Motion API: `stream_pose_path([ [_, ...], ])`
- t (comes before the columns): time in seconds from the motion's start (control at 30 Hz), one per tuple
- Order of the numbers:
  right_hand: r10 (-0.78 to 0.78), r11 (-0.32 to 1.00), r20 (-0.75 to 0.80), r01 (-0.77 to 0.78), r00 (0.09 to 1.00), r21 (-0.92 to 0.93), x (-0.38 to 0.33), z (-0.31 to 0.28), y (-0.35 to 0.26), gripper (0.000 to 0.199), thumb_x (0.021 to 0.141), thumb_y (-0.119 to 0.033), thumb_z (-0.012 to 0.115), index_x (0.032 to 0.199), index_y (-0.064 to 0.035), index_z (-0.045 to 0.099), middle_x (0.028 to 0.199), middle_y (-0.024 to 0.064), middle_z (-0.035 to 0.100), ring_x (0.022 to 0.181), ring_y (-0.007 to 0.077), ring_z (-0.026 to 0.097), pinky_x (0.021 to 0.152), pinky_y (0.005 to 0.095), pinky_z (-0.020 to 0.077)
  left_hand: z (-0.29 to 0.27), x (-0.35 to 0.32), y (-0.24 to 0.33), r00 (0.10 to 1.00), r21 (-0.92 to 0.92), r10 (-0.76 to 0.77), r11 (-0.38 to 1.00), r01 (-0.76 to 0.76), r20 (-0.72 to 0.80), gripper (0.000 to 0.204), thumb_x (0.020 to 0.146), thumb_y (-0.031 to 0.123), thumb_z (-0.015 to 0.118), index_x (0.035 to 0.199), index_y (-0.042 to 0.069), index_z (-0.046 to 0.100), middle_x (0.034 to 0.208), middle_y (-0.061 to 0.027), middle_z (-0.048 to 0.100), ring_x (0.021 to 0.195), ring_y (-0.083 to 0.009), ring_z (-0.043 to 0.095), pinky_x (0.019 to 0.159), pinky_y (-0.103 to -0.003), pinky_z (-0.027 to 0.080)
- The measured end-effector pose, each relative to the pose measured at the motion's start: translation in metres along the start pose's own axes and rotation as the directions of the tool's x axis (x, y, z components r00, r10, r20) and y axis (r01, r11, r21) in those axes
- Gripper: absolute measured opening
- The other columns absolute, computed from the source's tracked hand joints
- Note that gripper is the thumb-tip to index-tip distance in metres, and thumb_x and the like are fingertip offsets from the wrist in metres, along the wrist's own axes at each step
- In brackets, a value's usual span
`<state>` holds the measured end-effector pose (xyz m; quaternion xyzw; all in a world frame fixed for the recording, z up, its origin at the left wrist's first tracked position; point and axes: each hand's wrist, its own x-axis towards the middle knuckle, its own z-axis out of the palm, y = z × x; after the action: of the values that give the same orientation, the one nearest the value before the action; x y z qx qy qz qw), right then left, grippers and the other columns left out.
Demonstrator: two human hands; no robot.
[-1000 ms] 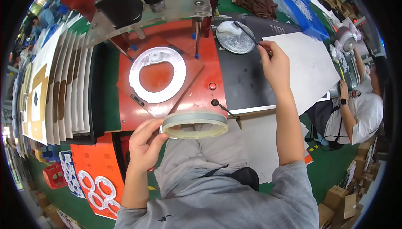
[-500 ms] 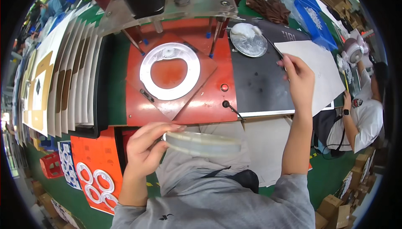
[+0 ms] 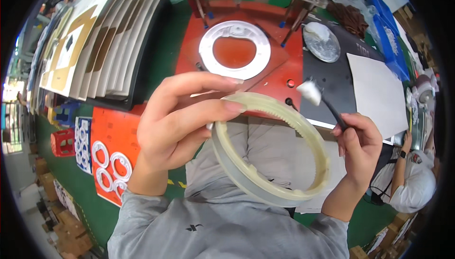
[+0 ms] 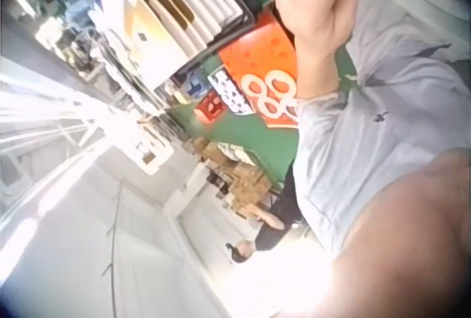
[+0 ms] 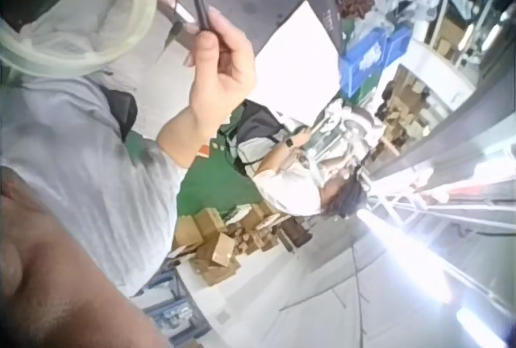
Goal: Applying adhesive to circular components and using a manual press for assembly.
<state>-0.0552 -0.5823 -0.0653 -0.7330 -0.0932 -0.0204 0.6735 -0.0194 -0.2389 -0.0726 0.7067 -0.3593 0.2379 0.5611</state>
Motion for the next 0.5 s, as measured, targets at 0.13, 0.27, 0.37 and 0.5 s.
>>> stream_pose_path([
  [0.13,-0.12,0.977,0.088,0.134,0.989,-0.164,0.006,0.023,-0.02,0.024,0.092,0.01,0.068,0.115,0.0069,0.074,0.096,0.0144,0.072,0.069,0.0106,0.061,0.055,0.0209,0.0436,-0.006,-0.008,0.001,0.999,-0.011,0.008,1.0,-0.007,0.041,0.026,0.092,-0.003,0.064,0.116,-0.009,0.071,0.129,-0.0286,0.058,0.114,-0.0375,0.068,0.096,-0.043,0.061],
  [0.27,-0.144,0.946,0.192,0.192,0.971,-0.261,0.015,0.039,-0.031,0.03,0.083,0.014,0.071,0.111,0.0034,0.077,0.094,0.0123,0.072,0.072,0.0116,0.062,0.055,0.0236,0.0423,-0.008,-0.015,0.007,0.999,-0.033,-0.049,0.998,0.049,0.016,0.026,0.092,-0.005,0.063,0.117,-0.008,0.071,0.129,-0.0284,0.057,0.114,-0.0382,0.068,0.095,-0.043,0.061],
  [0.37,-0.227,0.898,0.234,0.296,0.945,-0.324,0.023,0.051,-0.026,0.031,0.081,0.013,0.074,0.11,0.002,0.078,0.092,0.0124,0.071,0.072,0.016,0.063,0.056,0.0272,0.0446,-0.012,-0.021,0.006,0.998,-0.09,-0.07,0.993,0.07,0.006,0.027,0.09,-0.007,0.062,0.116,-0.009,0.07,0.129,-0.0285,0.057,0.114,-0.0388,0.069,0.094,-0.043,0.061],
  [0.5,-0.335,0.743,0.285,0.438,0.898,-0.506,0.023,0.058,-0.038,0.032,0.075,0.011,0.076,0.106,0.0023,0.077,0.088,0.0142,0.068,0.071,0.0248,0.065,0.058,0.0322,0.0478,-0.022,-0.023,0.004,0.999,-0.06,-0.033,0.998,0.033,0.004,0.025,0.091,-0.008,0.062,0.115,-0.01,0.069,0.129,-0.0309,0.059,0.113,-0.0406,0.07,0.092,-0.044,0.061],
])
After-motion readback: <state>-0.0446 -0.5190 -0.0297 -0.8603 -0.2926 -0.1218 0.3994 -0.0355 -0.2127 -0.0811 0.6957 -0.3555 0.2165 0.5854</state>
